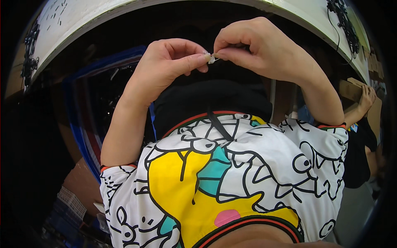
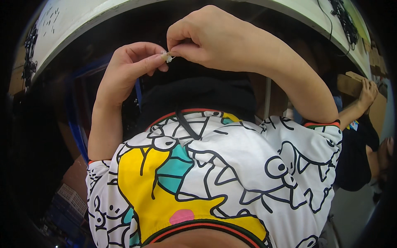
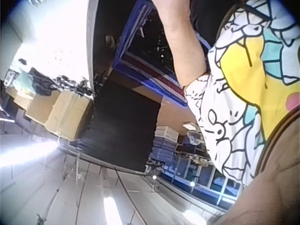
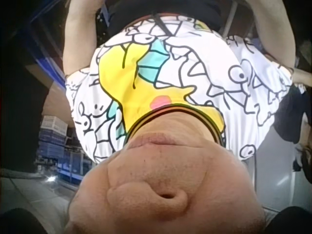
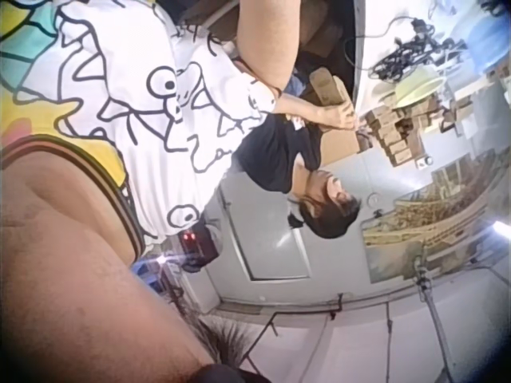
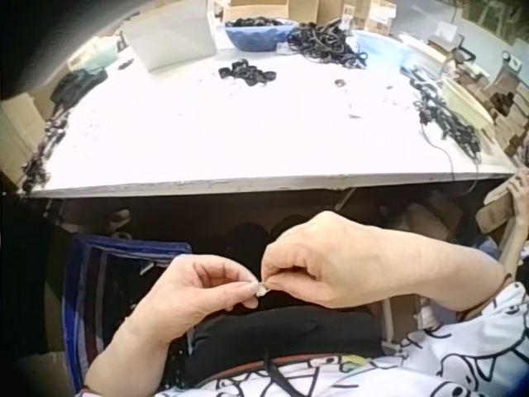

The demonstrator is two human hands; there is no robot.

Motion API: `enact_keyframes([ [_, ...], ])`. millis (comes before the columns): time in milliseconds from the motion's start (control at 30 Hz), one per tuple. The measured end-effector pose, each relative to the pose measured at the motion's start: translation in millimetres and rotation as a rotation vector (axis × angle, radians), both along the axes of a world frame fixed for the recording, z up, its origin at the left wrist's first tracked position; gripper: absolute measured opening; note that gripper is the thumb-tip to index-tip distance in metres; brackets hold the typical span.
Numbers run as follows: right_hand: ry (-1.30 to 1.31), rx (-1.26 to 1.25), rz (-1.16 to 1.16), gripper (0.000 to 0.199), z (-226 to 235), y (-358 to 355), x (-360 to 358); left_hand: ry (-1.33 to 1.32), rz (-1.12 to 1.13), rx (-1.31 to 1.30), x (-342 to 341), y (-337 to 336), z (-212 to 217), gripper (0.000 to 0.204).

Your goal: Assembling small electronic lamp components by applying glue to the housing and connecting wire harnesses.

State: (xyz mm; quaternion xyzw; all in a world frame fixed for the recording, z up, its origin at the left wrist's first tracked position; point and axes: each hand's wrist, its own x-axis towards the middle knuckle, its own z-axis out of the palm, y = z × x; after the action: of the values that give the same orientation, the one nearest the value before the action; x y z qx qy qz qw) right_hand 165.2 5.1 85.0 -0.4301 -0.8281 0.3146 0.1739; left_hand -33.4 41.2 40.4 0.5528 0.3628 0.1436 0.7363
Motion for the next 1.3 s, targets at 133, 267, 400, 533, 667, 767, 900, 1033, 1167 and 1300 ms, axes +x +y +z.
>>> enact_keyframes([
  [133, 0.023, 0.047, 0.001, 0.009, -5.7, -0.7, -0.8, -0.021, -0.005, 0.015, -2.9, -0.5, -3.0, 0.015],
  [267, 0.050, -0.083, -0.062, 0.009, -2.8, -0.1, -2.2, -0.113, 0.004, 0.042, -2.9, 0.5, -5.9, 0.014],
  [400, 0.220, -0.317, -0.094, 0.011, -6.9, 3.7, 1.4, -0.260, 0.068, -0.079, -1.1, -1.6, -7.9, 0.015],
  [533, 0.271, -0.241, -0.137, 0.011, -12.2, 1.3, -0.7, -0.349, 0.178, -0.164, 0.1, -7.2, -14.6, 0.015],
  [667, 0.322, 0.287, -0.308, 0.013, -33.9, -7.6, -5.9, -0.471, 0.310, -0.270, 5.5, -6.6, -23.3, 0.016],
  [767, 0.248, 0.436, -0.292, 0.014, -42.7, -8.9, -4.7, -0.475, 0.368, -0.263, 9.7, -11.9, -22.3, 0.014],
  [900, 0.283, 0.344, -0.268, 0.010, -37.7, -6.8, -0.8, -0.317, 0.246, -0.122, 3.0, -6.3, -10.9, 0.014],
  [1033, 0.315, 0.220, -0.207, 0.009, -37.5, -5.7, 2.3, -0.180, 0.077, -0.003, -0.3, 2.8, 0.4, 0.018],
  [1167, 0.357, 0.263, -0.255, 0.010, -36.5, -2.5, -0.4, -0.204, 0.083, -0.004, 0.6, 2.6, -2.5, 0.015],
  [1300, 0.310, 0.326, -0.153, 0.013, -35.8, -2.4, 3.6, -0.278, 0.167, -0.046, 1.2, 0.6, -9.8, 0.013],
])
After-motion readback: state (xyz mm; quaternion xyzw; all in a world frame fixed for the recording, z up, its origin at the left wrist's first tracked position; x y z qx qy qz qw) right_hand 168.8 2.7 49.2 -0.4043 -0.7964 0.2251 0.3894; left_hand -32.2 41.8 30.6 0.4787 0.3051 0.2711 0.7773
